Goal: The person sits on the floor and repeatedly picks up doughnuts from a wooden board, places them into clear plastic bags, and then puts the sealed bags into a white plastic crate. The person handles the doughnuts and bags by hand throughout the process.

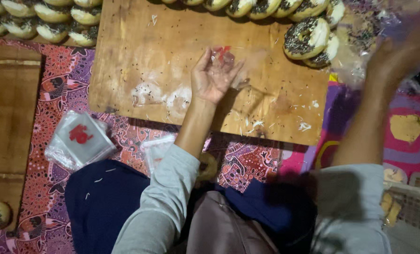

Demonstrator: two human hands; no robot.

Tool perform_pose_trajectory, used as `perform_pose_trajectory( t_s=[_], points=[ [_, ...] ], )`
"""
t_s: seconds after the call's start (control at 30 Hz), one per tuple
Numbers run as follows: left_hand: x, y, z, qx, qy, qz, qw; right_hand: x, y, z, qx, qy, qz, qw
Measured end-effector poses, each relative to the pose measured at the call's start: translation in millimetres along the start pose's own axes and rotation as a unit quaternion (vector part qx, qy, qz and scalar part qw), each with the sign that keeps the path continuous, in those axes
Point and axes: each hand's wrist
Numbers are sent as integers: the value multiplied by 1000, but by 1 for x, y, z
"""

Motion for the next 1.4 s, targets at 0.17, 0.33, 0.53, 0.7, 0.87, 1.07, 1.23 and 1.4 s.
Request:
perform_pose_trajectory(
  t_s=[0.17, 0.33, 0.53, 0.7, 0.87, 1.07, 1.23, 1.4],
  points=[
    [8, -8, 5, -39, -43, 7, 998, 2, -4, 17, 5, -71, 29, 997],
    [7, -13, 0, -8, -31, -7, 999, 2, 23, 23, -49, -205, 52, 976],
    [2, -18, -11, -3, -28, -17, 999, 2, -2, -23, -9, 4, 18, 1000],
    [1, -11, -4, -41, -107, 74, 991, 3, 20, -18, -57, 2, 164, 985],
    [-1, -15, -8, 14, -27, 49, 998, -1, 33, 53, -27, 40, 182, 982],
    [-3, -19, -6, -70, 40, 72, 994, -128, -38, 179, 435, 207, 153, 863],
    [-36, -9, 24, 32, 160, 105, 981, -195, -17, 234, 483, 90, 93, 866],
    [-70, 5, 17, 38, 179, 121, 976, -217, -2, 250, 518, 145, 186, 822]
  ],
)
Point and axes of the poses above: each hand's wrist, its own x-axis towards the middle knuckle, its own y-axis out of the palm, z = x × y, and after that the axes turned 14 degrees about y, right-handed
